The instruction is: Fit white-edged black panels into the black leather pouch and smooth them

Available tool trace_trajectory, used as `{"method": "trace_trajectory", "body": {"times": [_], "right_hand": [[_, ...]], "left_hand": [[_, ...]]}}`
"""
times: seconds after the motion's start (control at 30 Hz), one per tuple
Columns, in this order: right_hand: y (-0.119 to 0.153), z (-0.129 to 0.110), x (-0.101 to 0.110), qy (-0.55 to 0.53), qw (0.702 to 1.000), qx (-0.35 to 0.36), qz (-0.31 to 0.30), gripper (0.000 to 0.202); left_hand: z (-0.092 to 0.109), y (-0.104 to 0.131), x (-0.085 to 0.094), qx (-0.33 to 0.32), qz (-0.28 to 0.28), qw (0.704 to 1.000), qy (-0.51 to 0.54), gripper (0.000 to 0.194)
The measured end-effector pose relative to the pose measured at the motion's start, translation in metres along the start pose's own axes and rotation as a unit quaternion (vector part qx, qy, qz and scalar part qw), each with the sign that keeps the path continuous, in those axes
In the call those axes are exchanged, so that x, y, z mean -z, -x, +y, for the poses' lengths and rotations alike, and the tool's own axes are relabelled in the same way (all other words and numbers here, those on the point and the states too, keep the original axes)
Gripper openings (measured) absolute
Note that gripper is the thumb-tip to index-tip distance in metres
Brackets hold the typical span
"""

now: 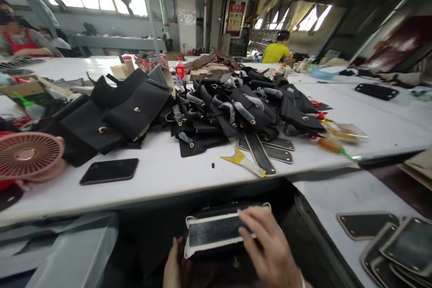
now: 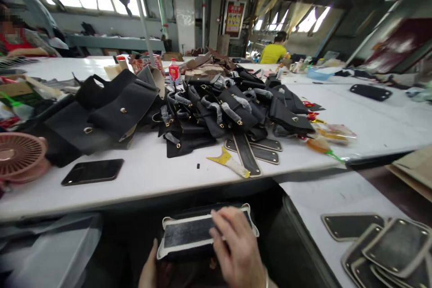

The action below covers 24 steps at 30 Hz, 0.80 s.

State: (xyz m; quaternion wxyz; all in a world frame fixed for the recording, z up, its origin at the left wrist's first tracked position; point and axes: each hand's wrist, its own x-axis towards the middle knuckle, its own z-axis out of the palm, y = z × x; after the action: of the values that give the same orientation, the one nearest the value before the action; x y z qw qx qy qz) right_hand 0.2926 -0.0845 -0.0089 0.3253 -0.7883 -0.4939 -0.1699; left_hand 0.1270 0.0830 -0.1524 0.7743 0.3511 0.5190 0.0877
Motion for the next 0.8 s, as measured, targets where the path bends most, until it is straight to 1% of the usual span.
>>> {"method": "trace_trajectory", "body": {"times": [0.03, 0.07, 0.1, 0.13, 0.17, 0.2, 0.23, 0.3, 0.37, 0.43, 0.5, 0.53, 0.6, 0.67, 0.73, 0.77, 0.8], "right_hand": [[-0.012, 0.019, 0.007, 0.017, 0.999, -0.037, -0.004, 0.026], [-0.024, 0.039, 0.011, 0.049, 0.996, -0.061, -0.034, 0.024], [-0.037, 0.059, 0.011, 0.098, 0.989, -0.080, -0.081, 0.022], [-0.049, 0.078, 0.009, 0.115, 0.983, -0.091, -0.110, 0.020], [-0.060, 0.095, 0.003, 0.125, 0.979, -0.099, -0.129, 0.017], [-0.069, 0.108, -0.004, 0.135, 0.973, -0.104, -0.153, 0.015], [-0.076, 0.119, -0.013, 0.147, 0.968, -0.112, -0.173, 0.013], [-0.086, 0.133, -0.029, 0.165, 0.957, -0.127, -0.203, 0.015], [-0.090, 0.139, -0.041, 0.176, 0.949, -0.145, -0.219, 0.017], [-0.090, 0.142, -0.048, 0.172, 0.946, -0.159, -0.224, 0.019], [-0.089, 0.144, -0.049, 0.153, 0.947, -0.172, -0.222, 0.020], [-0.089, 0.145, -0.048, 0.138, 0.949, -0.180, -0.219, 0.020], [-0.085, 0.148, -0.038, 0.100, 0.952, -0.202, -0.208, 0.019], [-0.076, 0.151, -0.022, 0.051, 0.953, -0.237, -0.182, 0.022], [-0.055, 0.152, -0.001, -0.001, 0.946, -0.297, -0.133, 0.026], [-0.040, 0.151, 0.008, -0.030, 0.935, -0.339, -0.104, 0.026], [-0.023, 0.148, 0.015, -0.058, 0.917, -0.388, -0.072, 0.023]], "left_hand": [[0.008, -0.004, 0.007, -0.036, 0.039, 0.999, -0.006, 0.047], [0.019, -0.005, 0.015, -0.086, 0.068, 0.994, -0.023, 0.049], [0.033, -0.002, 0.022, -0.147, 0.081, 0.984, -0.052, 0.051], [0.049, 0.003, 0.027, -0.201, 0.071, 0.972, -0.102, 0.054], [0.066, 0.010, 0.028, -0.246, 0.046, 0.955, -0.160, 0.056], [0.084, 0.019, 0.025, -0.281, 0.015, 0.934, -0.221, 0.056], [0.101, 0.029, 0.017, -0.300, -0.033, 0.906, -0.296, 0.054], [0.129, 0.048, -0.010, -0.349, -0.118, 0.842, -0.395, 0.050], [0.147, 0.064, -0.047, -0.357, -0.218, 0.787, -0.453, 0.049], [0.155, 0.073, -0.087, -0.357, -0.296, 0.737, -0.491, 0.051], [0.156, 0.075, -0.125, -0.361, -0.368, 0.688, -0.510, 0.051], [0.155, 0.073, -0.143, -0.362, -0.398, 0.669, -0.513, 0.048], [0.153, 0.067, -0.175, -0.352, -0.439, 0.647, -0.515, 0.044], [0.148, 0.058, -0.204, -0.322, -0.473, 0.639, -0.514, 0.043], [0.141, 0.048, -0.227, -0.289, -0.510, 0.629, -0.511, 0.045], [0.136, 0.043, -0.237, -0.276, -0.529, 0.621, -0.508, 0.047], [0.131, 0.039, -0.246, -0.263, -0.548, 0.611, -0.507, 0.051]]}}
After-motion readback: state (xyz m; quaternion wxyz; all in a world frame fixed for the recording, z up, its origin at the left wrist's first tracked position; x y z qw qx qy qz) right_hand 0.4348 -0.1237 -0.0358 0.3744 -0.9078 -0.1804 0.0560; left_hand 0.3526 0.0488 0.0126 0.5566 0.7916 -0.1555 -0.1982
